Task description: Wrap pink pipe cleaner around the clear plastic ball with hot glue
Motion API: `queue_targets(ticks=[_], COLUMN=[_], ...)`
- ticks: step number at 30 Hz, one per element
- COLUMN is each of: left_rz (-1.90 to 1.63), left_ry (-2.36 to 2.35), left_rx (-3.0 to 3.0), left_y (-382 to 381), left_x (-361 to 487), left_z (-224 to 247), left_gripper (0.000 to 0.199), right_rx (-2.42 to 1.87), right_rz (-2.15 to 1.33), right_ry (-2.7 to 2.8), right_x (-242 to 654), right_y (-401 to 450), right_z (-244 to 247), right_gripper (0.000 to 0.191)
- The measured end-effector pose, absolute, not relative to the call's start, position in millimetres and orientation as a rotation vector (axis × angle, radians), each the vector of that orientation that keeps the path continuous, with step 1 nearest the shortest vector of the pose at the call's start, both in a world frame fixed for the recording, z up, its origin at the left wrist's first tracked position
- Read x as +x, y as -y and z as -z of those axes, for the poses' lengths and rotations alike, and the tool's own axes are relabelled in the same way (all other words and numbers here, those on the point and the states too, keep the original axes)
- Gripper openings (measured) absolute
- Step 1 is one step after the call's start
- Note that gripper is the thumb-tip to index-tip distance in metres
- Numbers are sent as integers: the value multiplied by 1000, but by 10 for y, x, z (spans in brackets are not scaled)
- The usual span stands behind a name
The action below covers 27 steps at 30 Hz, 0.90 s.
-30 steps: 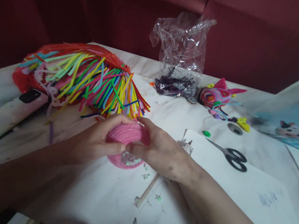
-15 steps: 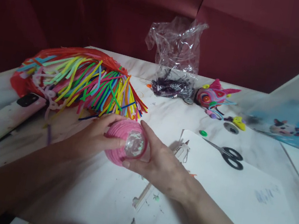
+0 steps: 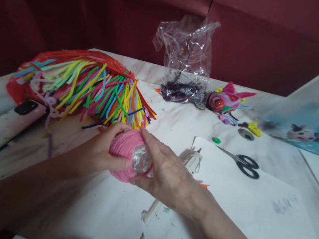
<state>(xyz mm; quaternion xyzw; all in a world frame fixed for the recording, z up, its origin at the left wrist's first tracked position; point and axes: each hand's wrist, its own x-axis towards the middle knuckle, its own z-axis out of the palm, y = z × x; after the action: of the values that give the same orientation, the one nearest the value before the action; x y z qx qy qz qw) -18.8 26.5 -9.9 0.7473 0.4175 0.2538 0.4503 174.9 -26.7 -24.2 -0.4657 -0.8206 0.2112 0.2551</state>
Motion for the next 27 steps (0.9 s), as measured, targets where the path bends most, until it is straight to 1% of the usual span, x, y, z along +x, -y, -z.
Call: queue_targets(ticks=[2,5,8,12,15,18,27], left_rz=[-649,-719,-774,-795,-802,-796,-799], left_ry=[-1023,-1004,-1002,-1017,-1068,-1107,-1097], left_rx=[1848,1874,1876,1804,1809,1862,1872], left_y=[-256,-247,-230,-188,-166,-166,-184], left_x=[-183,-173,-156,-115,-80,-57,-57], left_z=[116,161,214,246,229,212,218], left_gripper=[54,61,62,57,63,68,61], right_rx=[-1248,-1192,-1127,-1190,-1272,-1302,-1280], right_rz=[-529,-477,-484,-654,-803,-889,-982], right_ry=[2250,2268,2264,2147,2018,1930,1856], right_x=[1759,1778,1792,1785,1774,1765,1736], right_y=[259,231,218,260,296,299,307], right_z=[245,242,235,243,274,316,327], right_gripper=[99,98,86,72,68,69,66])
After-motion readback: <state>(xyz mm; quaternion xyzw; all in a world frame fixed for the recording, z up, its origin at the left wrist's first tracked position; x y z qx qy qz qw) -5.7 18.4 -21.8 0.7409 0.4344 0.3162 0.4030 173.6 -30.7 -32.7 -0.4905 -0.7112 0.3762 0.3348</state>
